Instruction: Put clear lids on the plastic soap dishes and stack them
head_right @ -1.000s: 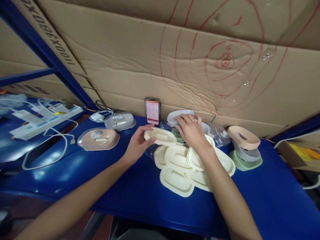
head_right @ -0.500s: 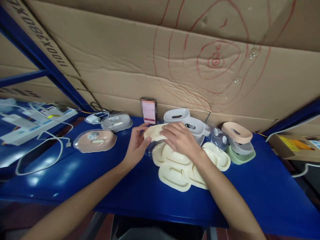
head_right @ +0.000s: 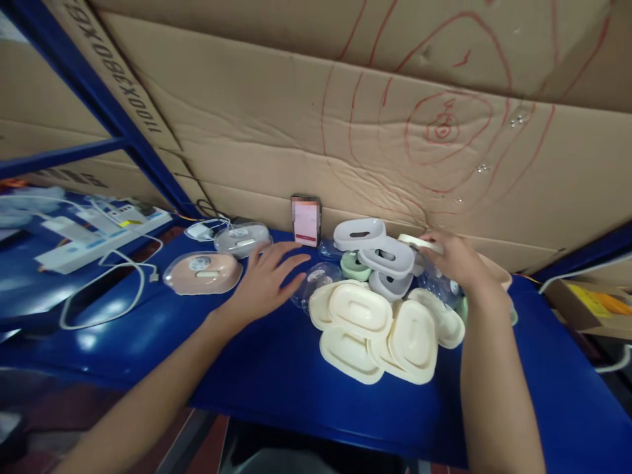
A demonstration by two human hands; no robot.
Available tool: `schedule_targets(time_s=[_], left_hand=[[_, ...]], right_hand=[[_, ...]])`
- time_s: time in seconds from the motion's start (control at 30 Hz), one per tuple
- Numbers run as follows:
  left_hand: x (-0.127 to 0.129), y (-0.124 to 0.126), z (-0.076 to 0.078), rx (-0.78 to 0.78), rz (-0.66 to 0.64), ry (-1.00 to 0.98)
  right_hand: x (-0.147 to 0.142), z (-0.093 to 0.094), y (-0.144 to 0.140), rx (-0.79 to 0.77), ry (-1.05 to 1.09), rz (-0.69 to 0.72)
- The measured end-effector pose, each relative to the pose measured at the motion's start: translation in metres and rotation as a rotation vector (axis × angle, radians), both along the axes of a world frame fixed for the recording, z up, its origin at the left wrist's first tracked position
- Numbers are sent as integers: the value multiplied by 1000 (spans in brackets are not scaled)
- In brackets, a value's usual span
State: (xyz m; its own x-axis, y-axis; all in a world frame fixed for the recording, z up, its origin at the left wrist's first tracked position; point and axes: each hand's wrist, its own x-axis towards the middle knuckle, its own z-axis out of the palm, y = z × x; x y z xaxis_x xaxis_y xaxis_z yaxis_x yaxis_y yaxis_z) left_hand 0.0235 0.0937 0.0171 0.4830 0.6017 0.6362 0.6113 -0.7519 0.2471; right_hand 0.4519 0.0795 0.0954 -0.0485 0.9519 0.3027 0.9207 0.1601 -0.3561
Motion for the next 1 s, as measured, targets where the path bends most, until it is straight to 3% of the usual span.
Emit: schedule_targets(time_s=[0.1, 0.23, 0.33, 0.47, 0.63, 0.77, 0.87, 1.0], left_hand=[[-58, 5, 1, -17, 232, 106], [-138, -3, -7, -211, 456, 219], [-162, -13, -5, -361, 495, 403], [-150, -22, -1, -412, 472, 463], [-135, -21, -11, -565, 292, 164], [-119, -26, -7, -659, 256, -116], [-87, -34, 2, -791, 71, -455], [-24, -45, 8, -1135, -341, -875]], right_hand=[[12, -12, 4, -74, 48, 14], [22, -18, 5, -162, 68, -39], [17, -15, 3, -196, 66, -10], [-3, -7, -1, -217, 93, 45], [-25, 10, -12, -83, 74, 100], [-76, 18, -30, 142, 50, 228], [-137, 11, -44, 275, 17, 394], [-196, -5, -57, 351, -170, 672]])
